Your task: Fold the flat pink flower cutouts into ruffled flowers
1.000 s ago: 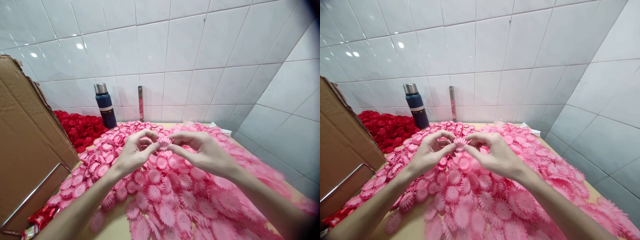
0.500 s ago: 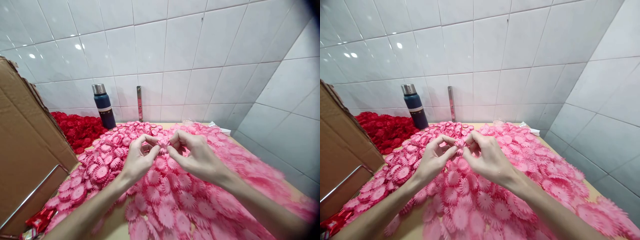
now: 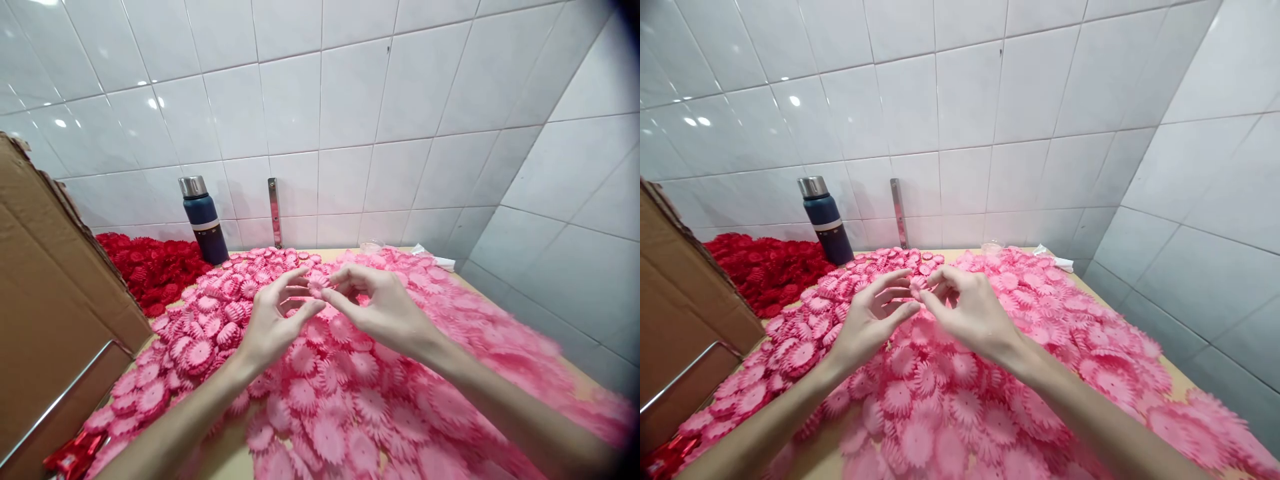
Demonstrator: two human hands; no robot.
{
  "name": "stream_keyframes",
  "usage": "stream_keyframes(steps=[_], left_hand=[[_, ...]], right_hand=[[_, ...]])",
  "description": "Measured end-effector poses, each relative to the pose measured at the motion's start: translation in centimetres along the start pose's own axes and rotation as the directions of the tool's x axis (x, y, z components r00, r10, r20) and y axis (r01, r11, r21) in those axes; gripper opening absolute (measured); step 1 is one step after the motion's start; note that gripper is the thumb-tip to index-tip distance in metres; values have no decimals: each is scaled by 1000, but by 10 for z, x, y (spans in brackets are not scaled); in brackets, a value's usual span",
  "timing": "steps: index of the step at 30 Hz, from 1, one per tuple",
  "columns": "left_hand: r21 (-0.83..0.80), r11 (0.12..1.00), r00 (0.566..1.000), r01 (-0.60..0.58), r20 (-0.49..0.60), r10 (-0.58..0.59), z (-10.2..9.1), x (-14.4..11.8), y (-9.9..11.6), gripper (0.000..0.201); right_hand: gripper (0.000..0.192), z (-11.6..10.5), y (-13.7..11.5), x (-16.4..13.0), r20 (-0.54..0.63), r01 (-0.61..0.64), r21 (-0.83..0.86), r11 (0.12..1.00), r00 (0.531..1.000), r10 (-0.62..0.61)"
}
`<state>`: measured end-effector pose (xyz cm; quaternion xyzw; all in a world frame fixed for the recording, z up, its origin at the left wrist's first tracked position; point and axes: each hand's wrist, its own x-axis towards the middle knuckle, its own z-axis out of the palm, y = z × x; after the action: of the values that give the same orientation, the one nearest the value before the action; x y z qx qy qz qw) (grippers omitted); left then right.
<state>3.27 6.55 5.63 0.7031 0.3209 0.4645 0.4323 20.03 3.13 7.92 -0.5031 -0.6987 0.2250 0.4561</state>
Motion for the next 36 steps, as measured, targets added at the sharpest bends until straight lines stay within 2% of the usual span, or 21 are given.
stream_keyframes(steps=[2,5,10,13,16,21,24,26,27,28,30,31,33,36], left_hand=[[44,998,999,-36,7,36,-3,0,-1,46],[101,993,998,-67,6,67,-7,0,-1,36],[-59,998,998,13,63,-9,-11,1,-2,37],[-109,992,998,65,27,-62,-13,3,-3,35],[-100,990,995,94,-27,-97,-12,3,-4,32],[52,997,998,62,-35,-60,-17,5,-1,21],[265,964,999,-33,-9,36,-41,14,6,17],[476,877,997,-62,-9,76,-66,21,12,17],[593,803,996,-48,-35,86,-79,24,14,17],[717,697,996,-10,-55,70,-92,26,15,19],[926,362,995,102,-98,-30,-113,29,15,21],[944,300,990,138,-129,-51,-120,30,13,24],[957,230,984,178,-171,-51,-127,29,9,35],[961,234,988,148,-136,-67,-123,30,1,39]], right_hand=[[17,-1,1,2,38,-39,31,999,999,38],[19,-2,2,2,100,-46,91,995,994,37],[26,-9,-2,0,225,-27,181,983,974,-14],[27,-15,-5,0,280,-36,213,976,960,-26],[27,-19,-5,2,286,-41,195,980,958,-16],[28,-20,-3,2,281,-50,135,990,960,10],[28,-22,-1,2,262,-55,111,992,965,24],[29,-23,1,3,252,-64,98,993,967,37],[29,-24,2,3,251,-68,89,994,967,44],[29,-25,3,4,249,-70,82,994,967,48],[29,-26,4,4,242,-66,67,996,969,48],[28,-26,4,4,237,-57,55,997,971,43],[27,-27,4,3,224,-29,24,999,974,23],[26,-27,3,3,225,14,-38,999,974,-5]])
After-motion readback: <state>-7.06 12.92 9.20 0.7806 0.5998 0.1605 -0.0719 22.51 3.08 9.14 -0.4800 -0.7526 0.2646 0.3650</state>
